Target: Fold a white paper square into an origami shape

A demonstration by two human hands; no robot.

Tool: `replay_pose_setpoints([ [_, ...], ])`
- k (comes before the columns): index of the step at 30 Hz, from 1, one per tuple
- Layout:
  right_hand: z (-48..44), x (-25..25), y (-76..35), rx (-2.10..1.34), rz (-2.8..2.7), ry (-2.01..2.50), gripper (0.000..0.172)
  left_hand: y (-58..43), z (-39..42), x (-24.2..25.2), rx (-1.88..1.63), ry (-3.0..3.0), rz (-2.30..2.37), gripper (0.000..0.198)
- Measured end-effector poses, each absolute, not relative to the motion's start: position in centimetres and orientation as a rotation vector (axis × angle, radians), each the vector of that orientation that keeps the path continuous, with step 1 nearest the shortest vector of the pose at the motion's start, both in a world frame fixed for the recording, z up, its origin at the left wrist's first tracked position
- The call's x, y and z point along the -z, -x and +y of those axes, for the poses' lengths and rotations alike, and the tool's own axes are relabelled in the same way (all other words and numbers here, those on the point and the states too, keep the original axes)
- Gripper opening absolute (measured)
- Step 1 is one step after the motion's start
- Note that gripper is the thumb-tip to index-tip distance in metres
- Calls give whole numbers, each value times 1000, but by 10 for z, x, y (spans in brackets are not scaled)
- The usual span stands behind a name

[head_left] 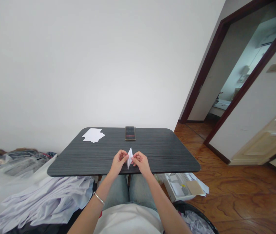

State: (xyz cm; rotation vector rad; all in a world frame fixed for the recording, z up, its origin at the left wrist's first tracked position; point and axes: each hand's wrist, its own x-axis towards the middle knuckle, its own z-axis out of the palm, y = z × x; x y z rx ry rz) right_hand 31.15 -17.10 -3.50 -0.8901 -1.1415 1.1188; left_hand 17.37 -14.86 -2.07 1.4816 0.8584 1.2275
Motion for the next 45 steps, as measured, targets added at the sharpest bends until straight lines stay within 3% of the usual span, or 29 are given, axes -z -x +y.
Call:
replay_pose_setpoints([
  [45, -174, 35, -309, -1057, -1231, 936, 19, -174, -150, 26, -1230, -1464, 883, 21],
])
